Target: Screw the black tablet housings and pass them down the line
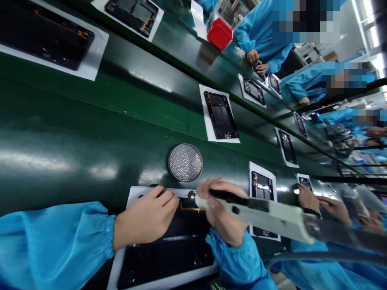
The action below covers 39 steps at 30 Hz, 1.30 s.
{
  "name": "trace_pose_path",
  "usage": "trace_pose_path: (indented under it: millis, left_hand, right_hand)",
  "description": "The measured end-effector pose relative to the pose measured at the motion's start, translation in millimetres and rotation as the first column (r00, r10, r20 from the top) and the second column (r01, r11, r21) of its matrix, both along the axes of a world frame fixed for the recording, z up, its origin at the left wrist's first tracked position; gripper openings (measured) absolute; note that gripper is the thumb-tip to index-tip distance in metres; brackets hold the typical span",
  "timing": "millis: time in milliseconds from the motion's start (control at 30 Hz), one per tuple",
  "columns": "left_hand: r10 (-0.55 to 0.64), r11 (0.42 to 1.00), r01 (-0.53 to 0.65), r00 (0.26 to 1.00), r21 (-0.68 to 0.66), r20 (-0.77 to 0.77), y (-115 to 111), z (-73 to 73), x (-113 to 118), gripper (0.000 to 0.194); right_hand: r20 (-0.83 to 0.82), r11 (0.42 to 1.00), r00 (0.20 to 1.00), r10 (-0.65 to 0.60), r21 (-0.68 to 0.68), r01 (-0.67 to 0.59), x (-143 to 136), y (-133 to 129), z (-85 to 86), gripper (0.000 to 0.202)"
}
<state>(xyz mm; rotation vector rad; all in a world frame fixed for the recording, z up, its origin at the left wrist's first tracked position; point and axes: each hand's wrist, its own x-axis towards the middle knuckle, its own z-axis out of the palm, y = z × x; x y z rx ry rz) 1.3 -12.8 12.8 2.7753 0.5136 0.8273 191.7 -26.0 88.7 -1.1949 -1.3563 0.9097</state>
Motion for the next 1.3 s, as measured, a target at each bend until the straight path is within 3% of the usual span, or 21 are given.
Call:
trace_pose_path:
  millis: [133,267,500,1033,1167,1300]
  left_hand:
    - [-0.019,1.0,0.019,1.0,-0.003,-0.006,-1.1,-3.6,-2.0,0.026]
    - [-0.011,0.998,0.011,1.0,-0.061,0.011,-2.0,-6.3,-1.8,0.024]
    - [0.035,0.984,-0.039,0.999,-0.176,-0.029,-8.6,-1.0,0.8,0.026]
    - [0.036,0.987,-0.043,0.998,-0.156,-0.05,-10.9,-1.3,0.8,0.032]
    - [0.07,0.976,-0.065,0.997,-0.208,0.021,-9.5,1.2,0.1,0.029]
    - [0.094,0.962,-0.074,0.993,-0.262,0.064,-8.5,2.6,-0.7,0.027]
  right_hand:
    - [-0.036,0.969,0.974,-0.224,0.102,0.227,3.9,32.4,6.4,0.017]
    - [-0.031,0.931,0.93,-0.365,-0.002,0.365,2.7,55.4,-4.3,0.017]
    - [0.046,0.936,0.936,-0.349,-0.028,0.35,4.3,53.4,-14.0,0.015]
    - [0.028,0.946,0.946,-0.324,0.007,0.324,5.7,56.6,-18.7,0.014]
    - [0.003,0.947,0.949,-0.315,0.065,0.315,4.2,54.4,-5.2,0.02]
    - [-0.047,0.966,0.972,-0.23,0.11,0.234,0.7,33.6,15.1,0.023]
